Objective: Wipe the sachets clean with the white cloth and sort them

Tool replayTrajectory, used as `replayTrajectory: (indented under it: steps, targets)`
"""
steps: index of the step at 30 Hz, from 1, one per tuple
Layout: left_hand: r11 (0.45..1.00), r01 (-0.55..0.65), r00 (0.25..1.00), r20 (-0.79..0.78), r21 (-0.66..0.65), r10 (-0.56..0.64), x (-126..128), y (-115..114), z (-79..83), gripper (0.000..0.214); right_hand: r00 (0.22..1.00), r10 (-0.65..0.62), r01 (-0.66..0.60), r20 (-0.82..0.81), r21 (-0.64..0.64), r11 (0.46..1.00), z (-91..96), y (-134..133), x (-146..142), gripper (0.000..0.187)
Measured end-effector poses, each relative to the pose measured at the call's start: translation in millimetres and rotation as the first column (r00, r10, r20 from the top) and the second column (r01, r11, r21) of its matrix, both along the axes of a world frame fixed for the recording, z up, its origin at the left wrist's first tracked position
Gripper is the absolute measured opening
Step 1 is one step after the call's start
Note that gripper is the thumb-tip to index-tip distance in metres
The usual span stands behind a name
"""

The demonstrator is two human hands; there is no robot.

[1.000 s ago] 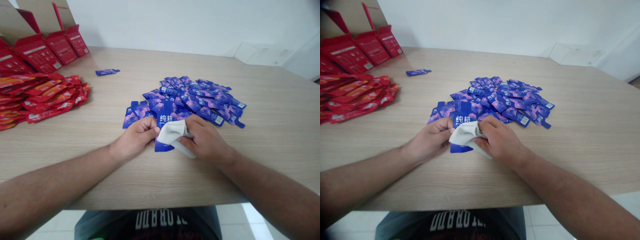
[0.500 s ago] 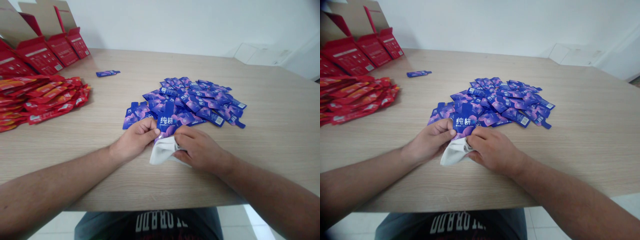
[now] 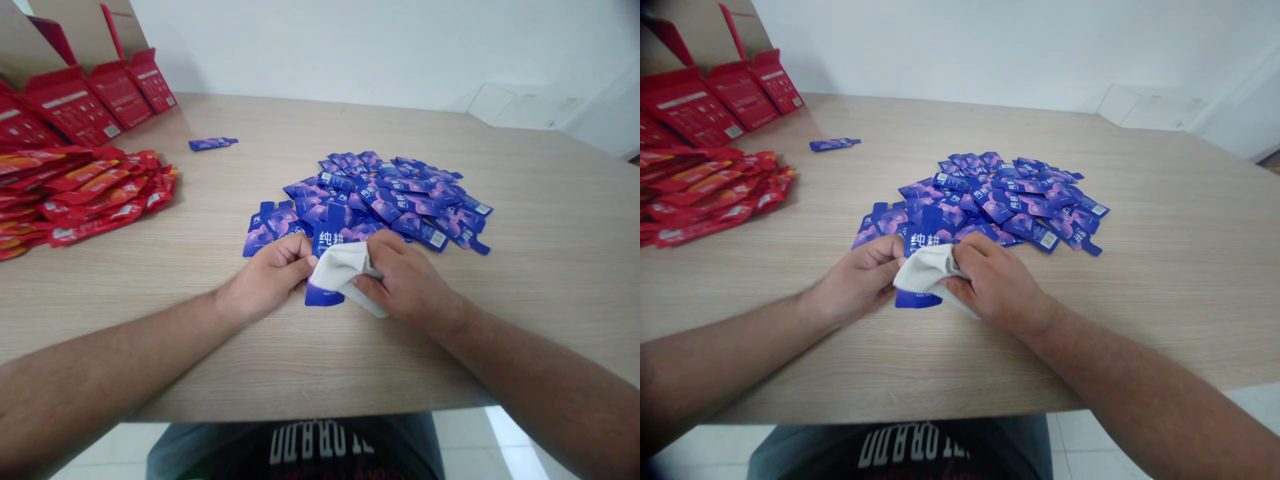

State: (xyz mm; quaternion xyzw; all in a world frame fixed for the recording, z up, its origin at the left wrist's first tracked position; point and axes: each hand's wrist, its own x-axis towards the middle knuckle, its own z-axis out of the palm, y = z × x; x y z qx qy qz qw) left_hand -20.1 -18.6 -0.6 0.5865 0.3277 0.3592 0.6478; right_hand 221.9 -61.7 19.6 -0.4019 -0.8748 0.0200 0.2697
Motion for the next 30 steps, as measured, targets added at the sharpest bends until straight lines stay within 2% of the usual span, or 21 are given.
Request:
replayTrajectory:
  steps: [3,4,7,8,11,13,16,17,21,25,30]
  targets:
    - [0.999,0.012,1.000,-0.019,0.036,-0.012,0,-1,0.8,0.031,0.985,0.149,-0.147,0.088,-0.030,0.989,1.0,-1,0,0.013]
    - [0.999,0.016,1.000,-0.016,0.043,-0.015,1,-1,0.9,0.032,0.987,0.141,-0.139,0.081,-0.021,0.990,1.3,0,0,0.013]
    - [0.999,0.019,1.000,0.002,0.028,-0.019,2,-4,1.1,0.032,1.000,-0.027,0.027,-0.016,0.035,0.999,2.0,1,2,0.017]
    - [0.999,0.016,1.000,-0.004,0.028,-0.016,2,-4,1.5,0.032,0.999,-0.043,0.043,-0.021,0.037,0.998,2.2,1,2,0.017]
    - [0.994,0.024,0.997,-0.080,0.103,-0.016,2,-6,4.9,0.030,0.991,0.108,-0.109,0.080,-0.004,0.994,3.9,-1,1,0.013]
    - [0.978,0.085,0.988,-0.147,0.188,-0.058,1,-6,8.7,0.029,0.988,0.129,-0.129,0.086,-0.005,0.992,5.8,-2,1,0.011]
    - [0.941,0.194,0.969,-0.206,0.279,-0.138,0,-7,14.2,0.027,0.995,-0.073,0.076,-0.061,0.051,0.996,8.7,0,4,0.017]
    - [0.931,0.219,0.963,-0.216,0.291,-0.159,0,-7,15.4,0.025,0.992,-0.093,0.098,-0.087,0.056,0.994,9.2,1,4,0.019]
    - [0.911,0.300,0.939,-0.255,0.283,-0.230,1,-8,16.3,0.015,0.998,0.061,-0.061,-0.013,-0.010,0.998,9.4,4,5,0.020]
    - [0.911,0.263,0.953,-0.232,0.319,-0.194,2,-9,15.5,0.020,0.989,-0.099,0.102,-0.109,0.027,0.994,9.0,5,7,0.023]
    - [0.903,0.302,0.943,-0.234,0.307,-0.236,3,-8,15.6,0.009,1.000,-0.003,0.003,-0.028,-0.015,1.000,9.1,6,9,0.021]
